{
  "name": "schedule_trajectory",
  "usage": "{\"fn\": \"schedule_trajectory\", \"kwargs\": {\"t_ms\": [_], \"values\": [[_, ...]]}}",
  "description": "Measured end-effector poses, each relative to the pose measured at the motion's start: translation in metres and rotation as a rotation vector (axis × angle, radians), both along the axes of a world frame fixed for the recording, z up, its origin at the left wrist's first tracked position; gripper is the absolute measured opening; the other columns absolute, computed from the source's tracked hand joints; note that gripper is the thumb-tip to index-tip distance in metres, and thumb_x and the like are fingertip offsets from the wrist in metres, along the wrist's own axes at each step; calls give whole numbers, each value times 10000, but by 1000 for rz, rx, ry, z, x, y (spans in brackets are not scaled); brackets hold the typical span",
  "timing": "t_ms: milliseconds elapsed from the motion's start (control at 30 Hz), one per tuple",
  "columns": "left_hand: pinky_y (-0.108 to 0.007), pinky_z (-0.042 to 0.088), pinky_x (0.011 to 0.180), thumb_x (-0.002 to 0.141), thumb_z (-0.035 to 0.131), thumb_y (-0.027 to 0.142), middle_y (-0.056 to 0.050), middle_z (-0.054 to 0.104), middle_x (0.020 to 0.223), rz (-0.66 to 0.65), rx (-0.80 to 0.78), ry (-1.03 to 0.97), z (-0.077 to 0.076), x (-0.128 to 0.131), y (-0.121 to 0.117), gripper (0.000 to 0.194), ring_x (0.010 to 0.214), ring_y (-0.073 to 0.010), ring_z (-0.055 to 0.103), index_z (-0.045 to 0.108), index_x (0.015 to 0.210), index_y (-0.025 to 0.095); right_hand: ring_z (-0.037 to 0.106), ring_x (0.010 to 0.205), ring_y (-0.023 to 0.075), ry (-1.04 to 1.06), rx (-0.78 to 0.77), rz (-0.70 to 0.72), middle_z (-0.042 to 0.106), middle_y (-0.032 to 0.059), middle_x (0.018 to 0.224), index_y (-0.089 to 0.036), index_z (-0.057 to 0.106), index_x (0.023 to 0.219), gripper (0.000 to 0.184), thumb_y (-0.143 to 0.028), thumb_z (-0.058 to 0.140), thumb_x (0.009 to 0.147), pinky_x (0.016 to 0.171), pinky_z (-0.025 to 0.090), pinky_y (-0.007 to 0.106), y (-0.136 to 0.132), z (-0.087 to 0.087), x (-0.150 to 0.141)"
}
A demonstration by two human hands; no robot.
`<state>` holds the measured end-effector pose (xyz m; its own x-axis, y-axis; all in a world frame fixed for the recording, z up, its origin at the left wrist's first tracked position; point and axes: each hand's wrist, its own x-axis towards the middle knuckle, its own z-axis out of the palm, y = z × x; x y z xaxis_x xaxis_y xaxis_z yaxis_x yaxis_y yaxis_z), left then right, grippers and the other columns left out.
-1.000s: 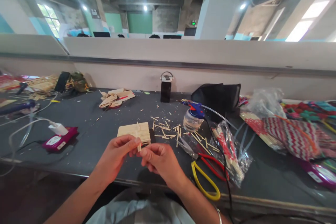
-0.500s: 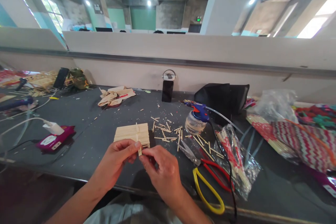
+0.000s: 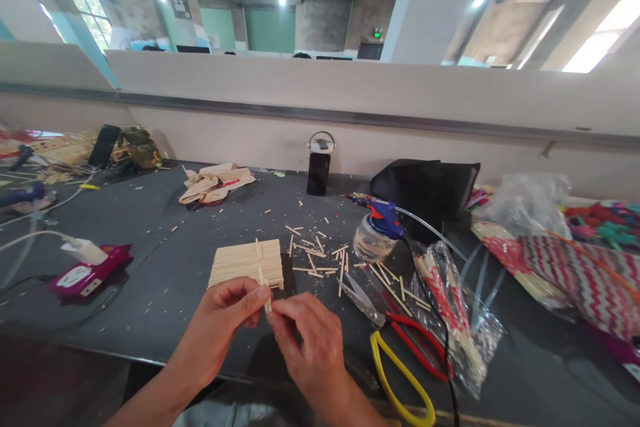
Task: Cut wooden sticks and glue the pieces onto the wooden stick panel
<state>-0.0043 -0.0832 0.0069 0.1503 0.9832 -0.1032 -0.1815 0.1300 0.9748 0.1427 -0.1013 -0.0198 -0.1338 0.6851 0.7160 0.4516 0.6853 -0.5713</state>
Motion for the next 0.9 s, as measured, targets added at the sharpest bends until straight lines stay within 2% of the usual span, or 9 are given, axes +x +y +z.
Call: {"fn": "schedule_trajectory", "kwargs": {"t_ms": [167,300,367,433,500,600,700,833,900], "values": [[-203,332,531,769,685,383,40,481,522,4,30,70,-2,-4,0,328,538,-87,410,581,567,147,608,643,125,-16,30,24,673,29,736,-168,624,910,124,-61,594,854,606,481,223,5,3,-1],[-198,352,536,826,633,349,30,508,575,7,238,305,1,-22,2,292,575,-100,458,600,607,160,604,604,124,-60,-30,124,669,13,680,-178,642,837,42,-200,678,836,581,469,218,6,7,5],[-197,382,572,859,601,306,21,549,620,5,396,457,3,-33,5,254,610,-105,503,606,645,168,610,606,119,-49,-110,156,669,5,683,-188,657,845,31,-218,663,848,579,470,208,5,10,7],[-194,404,602,887,570,263,15,574,654,-48,545,560,3,-41,7,221,630,-104,535,605,687,175,608,604,113,-8,-242,114,660,3,701,-199,674,888,65,-202,611,872,565,471,196,6,15,7],[-188,409,586,896,562,239,13,574,660,-133,666,613,1,-45,9,196,615,-99,539,601,715,177,597,595,115,52,-395,83,644,2,710,-208,684,945,115,-233,600,870,537,469,194,10,21,4],[-193,405,553,893,575,258,0,573,651,-188,793,655,-4,-43,11,188,596,-104,538,607,729,172,584,604,125,100,-550,147,631,6,711,-206,700,927,140,-293,631,842,525,455,207,21,31,-3],[-200,394,527,893,574,295,-8,577,630,-195,814,677,-5,-42,16,228,582,-111,539,606,708,165,556,598,118,53,-585,189,626,11,683,-188,691,769,113,-235,612,835,528,416,213,31,37,-10],[-207,373,499,911,538,309,-6,574,604,-278,763,746,5,-45,26,300,553,-110,531,587,654,161,517,574,109,35,-646,218,595,4,674,-177,673,764,71,-223,628,795,507,386,211,39,35,-13],[-221,391,521,883,578,368,-8,594,626,-332,743,778,9,-50,35,295,586,-125,555,605,671,164,498,558,103,55,-708,211,568,-12,643,-181,649,721,64,-219,641,771,503,381,204,42,31,-10]]}}
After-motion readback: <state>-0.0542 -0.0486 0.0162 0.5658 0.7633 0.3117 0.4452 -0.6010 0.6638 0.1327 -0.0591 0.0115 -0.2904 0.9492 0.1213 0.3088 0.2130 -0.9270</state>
